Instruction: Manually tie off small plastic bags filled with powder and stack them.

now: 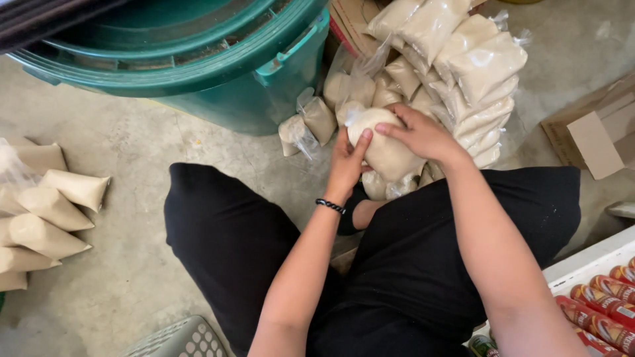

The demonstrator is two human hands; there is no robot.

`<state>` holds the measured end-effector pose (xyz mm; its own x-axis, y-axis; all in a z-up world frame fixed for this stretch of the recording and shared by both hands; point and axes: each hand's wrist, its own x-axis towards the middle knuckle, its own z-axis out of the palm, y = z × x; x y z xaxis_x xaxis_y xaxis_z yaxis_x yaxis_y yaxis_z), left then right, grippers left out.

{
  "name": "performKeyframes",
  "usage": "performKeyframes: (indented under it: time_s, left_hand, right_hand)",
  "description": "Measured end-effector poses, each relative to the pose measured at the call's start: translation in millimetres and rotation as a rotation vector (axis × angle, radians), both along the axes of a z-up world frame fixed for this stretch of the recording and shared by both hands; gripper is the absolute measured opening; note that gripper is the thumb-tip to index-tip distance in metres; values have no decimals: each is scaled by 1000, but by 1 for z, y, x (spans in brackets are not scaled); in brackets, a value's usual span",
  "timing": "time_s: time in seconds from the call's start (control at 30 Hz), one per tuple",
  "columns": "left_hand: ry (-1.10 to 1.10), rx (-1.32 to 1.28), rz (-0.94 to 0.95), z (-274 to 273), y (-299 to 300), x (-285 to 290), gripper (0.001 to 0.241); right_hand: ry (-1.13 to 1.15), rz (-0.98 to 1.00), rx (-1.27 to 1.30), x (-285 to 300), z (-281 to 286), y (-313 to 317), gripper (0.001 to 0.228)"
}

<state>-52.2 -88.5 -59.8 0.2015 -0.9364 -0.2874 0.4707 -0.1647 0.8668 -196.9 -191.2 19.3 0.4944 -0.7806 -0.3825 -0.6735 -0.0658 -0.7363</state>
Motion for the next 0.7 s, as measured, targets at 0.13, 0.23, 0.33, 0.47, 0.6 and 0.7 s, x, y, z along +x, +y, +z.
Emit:
performKeyframes:
  time_s: [0.13, 0.23, 0.33, 0.47, 0.6, 0.7]
  left_hand:
    - [60, 149, -16, -35, 1, -26, 51]
    - [51, 300, -24, -70, 0, -47, 53]
    - [113, 332, -27, -107, -4, -61, 56]
    - [124, 313, -162, -162, -4, -66, 71]
    - [-391, 421, 504, -243, 1, -48, 48]
    - [-602, 568, 843, -234, 17, 15, 69]
  right_hand:
    - [-33, 79, -60, -19, -59, -11, 54]
    - [148, 39, 64, -30, -87, -14, 51]
    - [220, 136, -83, -45, -128, -20, 49]
    - [418, 1, -152, -24, -98, -13, 47]
    - [334, 22, -155, 4, -78, -2, 39]
    - [333, 60, -226, 27, -75, 7, 29]
